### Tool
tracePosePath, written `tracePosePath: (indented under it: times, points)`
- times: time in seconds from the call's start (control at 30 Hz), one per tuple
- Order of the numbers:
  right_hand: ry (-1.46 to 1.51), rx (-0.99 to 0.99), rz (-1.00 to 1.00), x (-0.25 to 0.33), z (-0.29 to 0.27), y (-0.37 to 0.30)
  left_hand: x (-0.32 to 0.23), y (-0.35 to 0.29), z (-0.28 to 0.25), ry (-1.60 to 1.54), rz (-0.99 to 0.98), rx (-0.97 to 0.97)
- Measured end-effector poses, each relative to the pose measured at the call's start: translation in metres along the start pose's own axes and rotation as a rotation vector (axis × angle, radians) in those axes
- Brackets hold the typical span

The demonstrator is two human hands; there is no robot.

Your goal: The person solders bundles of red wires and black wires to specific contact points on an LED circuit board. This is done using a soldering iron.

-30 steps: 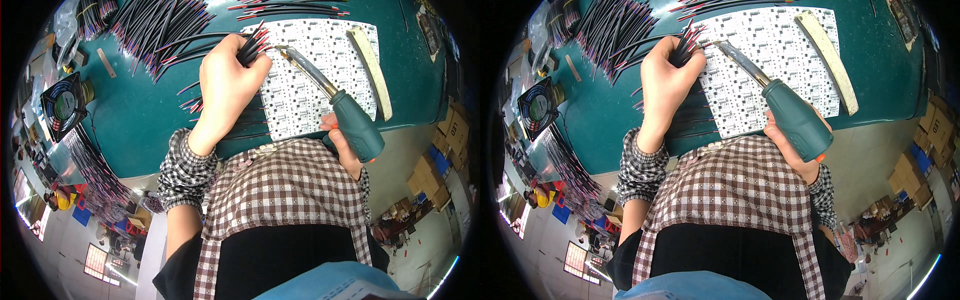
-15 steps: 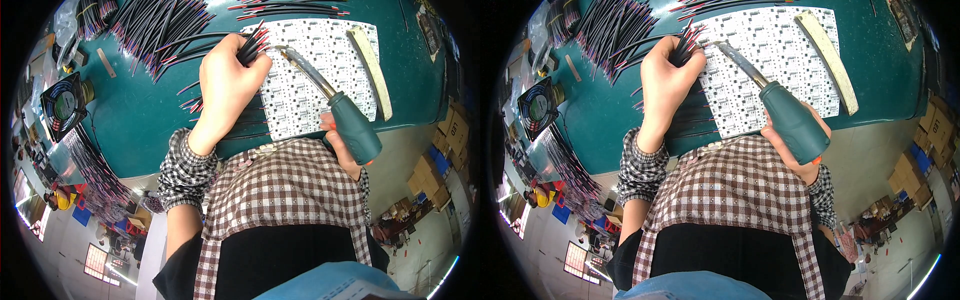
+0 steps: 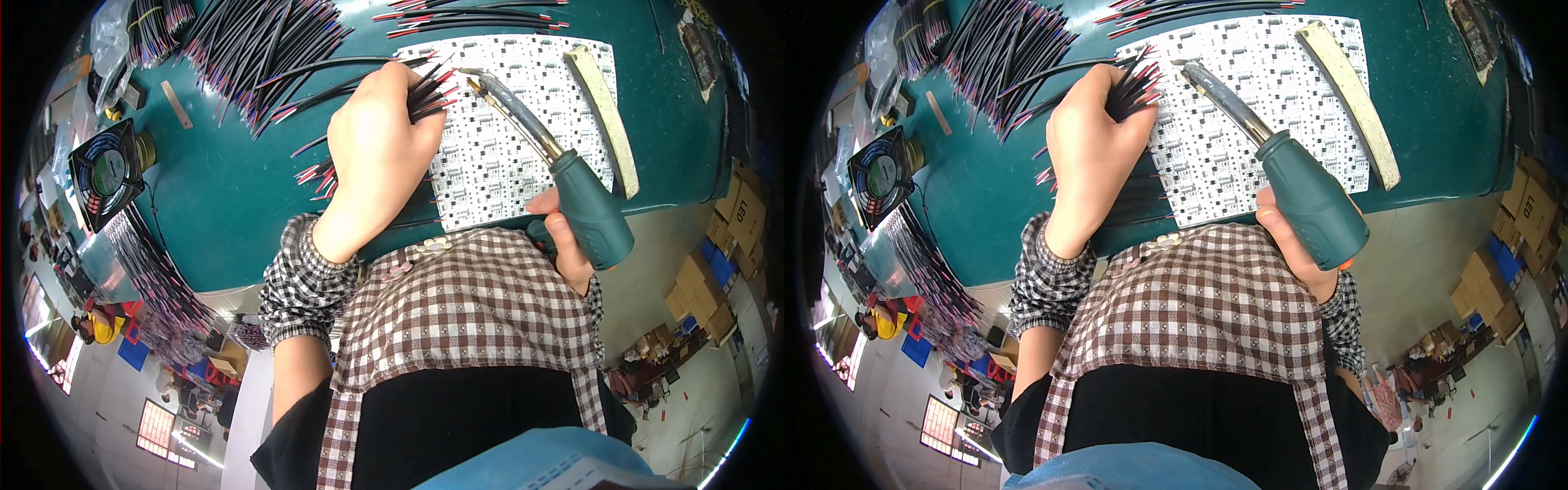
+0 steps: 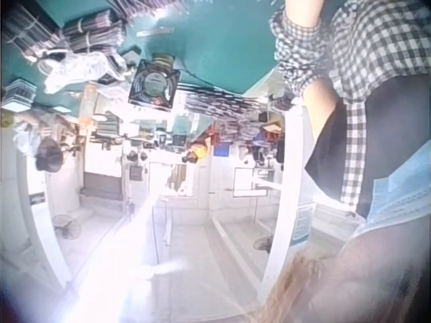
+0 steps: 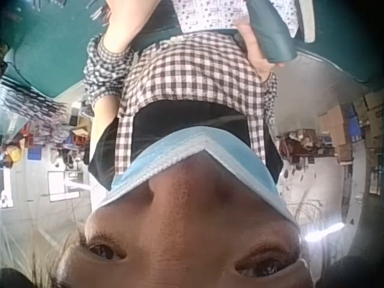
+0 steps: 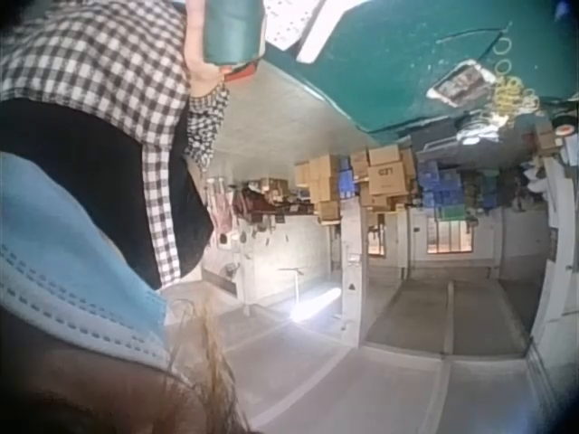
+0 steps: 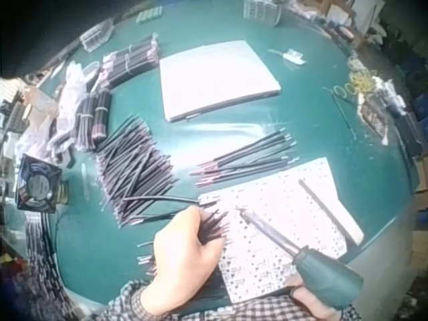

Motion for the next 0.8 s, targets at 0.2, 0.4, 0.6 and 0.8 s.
tracePosePath:
  times: [0.2, 0.4, 0.6, 0.8]
  points:
    - [0.060, -0.051, 0.010, -0.002, 0.002, 0.007, 0.011, 0.014, 0.006, -0.265, -0.163, 0.052]
    - [0.053, -0.016, 0.032, -0.005, -0.001, 0.008, 0.017, 0.010, 0.018, -0.331, -0.185, 0.009]
    - [0.031, -0.008, -0.002, -0.005, -0.001, 0.013, 0.017, 0.010, 0.024, -0.358, -0.185, -0.013]
    - [0.017, -0.039, -0.023, -0.006, 0.002, 0.016, 0.016, 0.009, 0.026, -0.348, -0.136, -0.060]
Point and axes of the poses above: each hand's wrist, its own y-axis towards the middle knuckle, its own z-axis out of the palm, x = y × z, the point moved 2 cm from there along y, towards the middle knuckle, and after that the axes turned 2 degrees about -x, right-handed, at the moved point
